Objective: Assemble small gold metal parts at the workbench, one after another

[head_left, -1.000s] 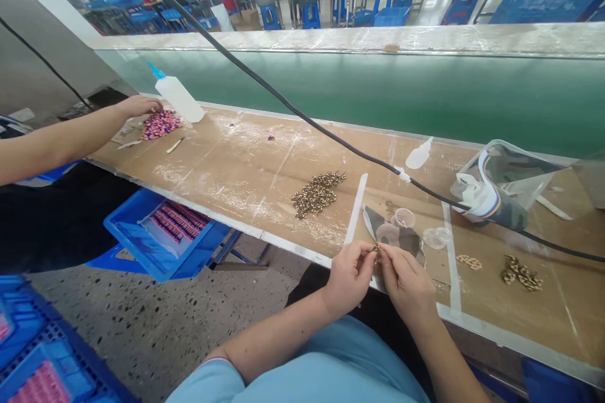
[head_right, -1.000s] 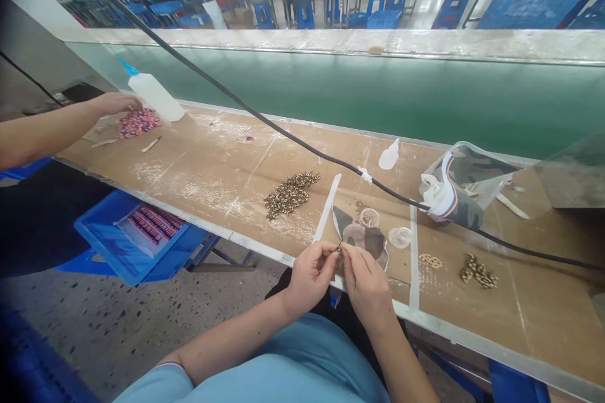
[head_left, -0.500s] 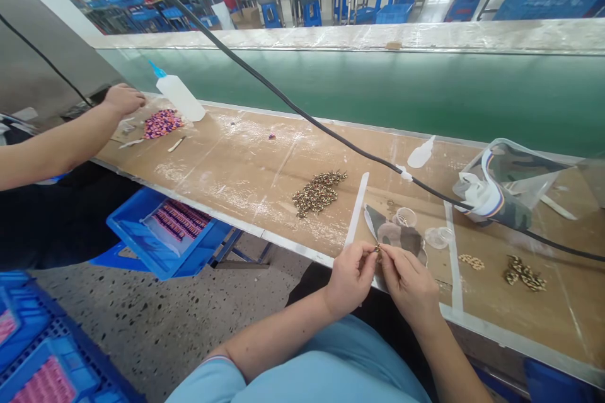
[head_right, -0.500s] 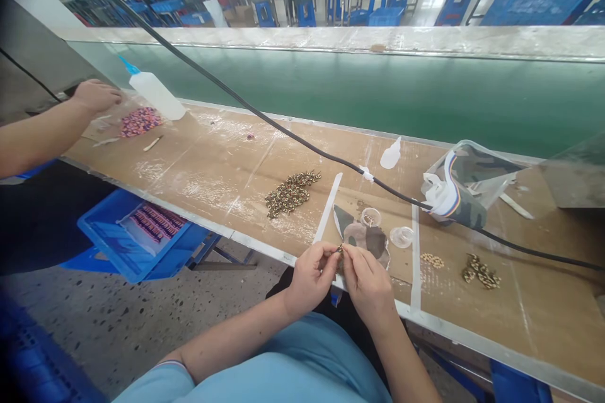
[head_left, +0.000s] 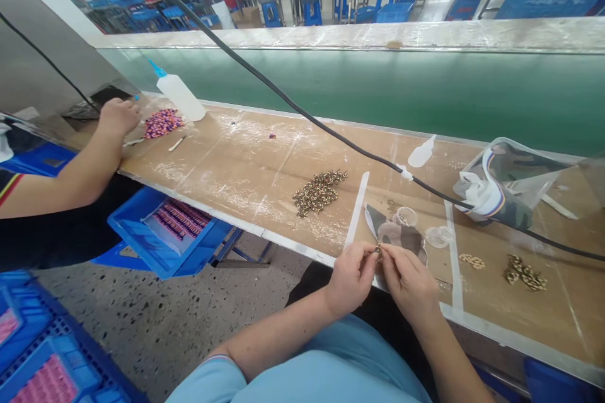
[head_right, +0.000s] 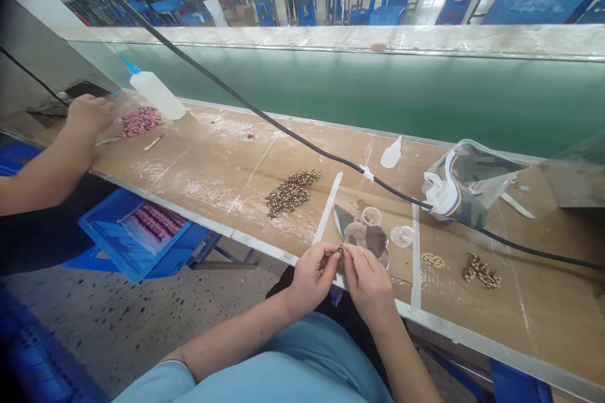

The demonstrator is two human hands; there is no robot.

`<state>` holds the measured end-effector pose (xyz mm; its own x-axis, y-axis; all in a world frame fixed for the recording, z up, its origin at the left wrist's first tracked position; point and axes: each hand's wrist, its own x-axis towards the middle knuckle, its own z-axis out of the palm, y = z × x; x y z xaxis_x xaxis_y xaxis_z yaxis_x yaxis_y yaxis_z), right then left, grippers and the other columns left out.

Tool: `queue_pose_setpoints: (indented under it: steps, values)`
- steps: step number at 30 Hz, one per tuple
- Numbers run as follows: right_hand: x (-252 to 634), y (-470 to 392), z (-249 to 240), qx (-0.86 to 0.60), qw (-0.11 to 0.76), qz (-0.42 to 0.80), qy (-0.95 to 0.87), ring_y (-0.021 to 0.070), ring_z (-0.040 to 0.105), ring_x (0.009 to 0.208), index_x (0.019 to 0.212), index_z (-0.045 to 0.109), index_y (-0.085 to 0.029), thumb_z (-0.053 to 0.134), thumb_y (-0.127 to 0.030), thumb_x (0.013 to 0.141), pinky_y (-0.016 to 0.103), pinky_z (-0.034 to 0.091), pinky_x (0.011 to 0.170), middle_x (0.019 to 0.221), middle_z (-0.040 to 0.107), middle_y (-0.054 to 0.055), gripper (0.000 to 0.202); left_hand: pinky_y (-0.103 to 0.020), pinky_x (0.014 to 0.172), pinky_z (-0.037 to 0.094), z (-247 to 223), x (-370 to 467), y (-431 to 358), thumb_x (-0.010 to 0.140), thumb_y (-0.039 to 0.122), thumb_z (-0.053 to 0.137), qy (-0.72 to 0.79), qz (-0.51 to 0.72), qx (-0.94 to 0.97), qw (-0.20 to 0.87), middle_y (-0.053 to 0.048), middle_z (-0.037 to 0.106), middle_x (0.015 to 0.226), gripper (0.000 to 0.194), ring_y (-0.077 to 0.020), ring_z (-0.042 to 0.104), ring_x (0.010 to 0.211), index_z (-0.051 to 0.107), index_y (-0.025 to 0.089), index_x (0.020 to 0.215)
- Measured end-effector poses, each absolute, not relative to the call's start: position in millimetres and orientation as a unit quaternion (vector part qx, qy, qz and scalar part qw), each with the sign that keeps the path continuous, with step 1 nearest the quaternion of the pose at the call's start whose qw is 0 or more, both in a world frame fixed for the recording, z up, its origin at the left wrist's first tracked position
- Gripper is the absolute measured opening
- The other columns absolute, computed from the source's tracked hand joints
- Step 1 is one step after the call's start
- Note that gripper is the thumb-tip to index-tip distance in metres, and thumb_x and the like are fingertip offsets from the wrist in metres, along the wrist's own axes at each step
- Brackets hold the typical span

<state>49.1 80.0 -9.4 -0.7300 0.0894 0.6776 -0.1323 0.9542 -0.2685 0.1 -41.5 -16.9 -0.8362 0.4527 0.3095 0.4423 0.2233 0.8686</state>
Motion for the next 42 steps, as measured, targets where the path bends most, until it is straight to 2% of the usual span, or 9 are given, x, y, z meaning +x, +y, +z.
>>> queue_pose_setpoints:
  steps: [7, 11, 16, 28, 36, 42]
  values:
    - [49.1, 78.2, -9.7, 0.007, 0.375, 0.127, -0.918, 0.0116, 0.066, 0.075, 0.098, 0.063, -0.016, 0.045, -0.020, 0.095, 0.021, 0.050, 0.073, 0.084, 0.070, 0.004, 0.019, -0.026, 0.066, 0.051, -13.6, -4.7, -42.3, 0.088, 0.021, 0.045, 0.783, 0.551, 0.278, 0.075, -0.007, 0.067, 0.081, 0.015, -0.0150, 0.063, 0.071, 0.058, 0.016, 0.092]
    - [49.1, 77.8, -14.2, 0.013, 0.368, 0.121, -0.922, 0.0126, 0.066, 0.079, 0.102, 0.063, -0.012, 0.046, -0.017, 0.094, 0.022, 0.049, 0.076, 0.088, 0.070, 0.007, 0.019, -0.026, 0.066, 0.050, -15.8, -2.8, -41.0, 0.088, 0.021, 0.044, 0.797, 0.533, 0.279, 0.046, -0.006, 0.066, 0.079, 0.014, -0.0157, 0.062, 0.072, 0.057, 0.017, 0.091]
    - [48.5, 78.4, -18.9, 0.021, 0.353, 0.137, -0.925, 0.0143, 0.065, 0.078, 0.102, 0.064, -0.014, 0.046, -0.019, 0.094, 0.024, 0.051, 0.071, 0.087, 0.069, 0.007, 0.020, -0.026, 0.065, 0.050, -17.0, -0.7, -38.3, 0.089, 0.022, 0.044, 0.806, 0.525, 0.272, 0.024, -0.005, 0.064, 0.077, 0.012, -0.0153, 0.061, 0.071, 0.056, 0.018, 0.088]
    - [45.9, 75.4, -18.4, 0.006, 0.354, 0.134, -0.926, 0.0148, 0.063, 0.079, 0.102, 0.059, -0.016, 0.042, -0.020, 0.095, 0.025, 0.049, 0.069, 0.086, 0.066, 0.007, 0.019, -0.025, 0.064, 0.050, -15.6, -1.6, -36.0, 0.087, 0.021, 0.046, 0.793, 0.550, 0.259, 0.044, -0.004, 0.065, 0.077, 0.011, -0.0141, 0.061, 0.070, 0.056, 0.018, 0.088]
    - [45.2, 66.4, -21.9, -0.036, 0.317, 0.151, -0.936, 0.0159, 0.058, 0.078, 0.105, 0.053, -0.018, 0.035, -0.020, 0.096, 0.027, 0.048, 0.069, 0.081, 0.058, 0.005, 0.019, -0.024, 0.062, 0.050, -13.7, -2.5, -35.4, 0.086, 0.021, 0.047, 0.786, 0.566, 0.239, 0.067, -0.004, 0.065, 0.076, 0.010, -0.0134, 0.061, 0.067, 0.056, 0.018, 0.086]
    - [44.1, 62.7, -23.9, -0.061, 0.322, 0.153, -0.932, 0.0167, 0.056, 0.077, 0.102, 0.051, -0.018, 0.033, -0.022, 0.097, 0.028, 0.046, 0.066, 0.082, 0.056, 0.006, 0.019, -0.024, 0.061, 0.050, -12.8, -3.0, -34.8, 0.086, 0.022, 0.047, 0.784, 0.573, 0.228, 0.077, -0.004, 0.064, 0.076, 0.009, -0.0138, 0.061, 0.068, 0.056, 0.018, 0.085]
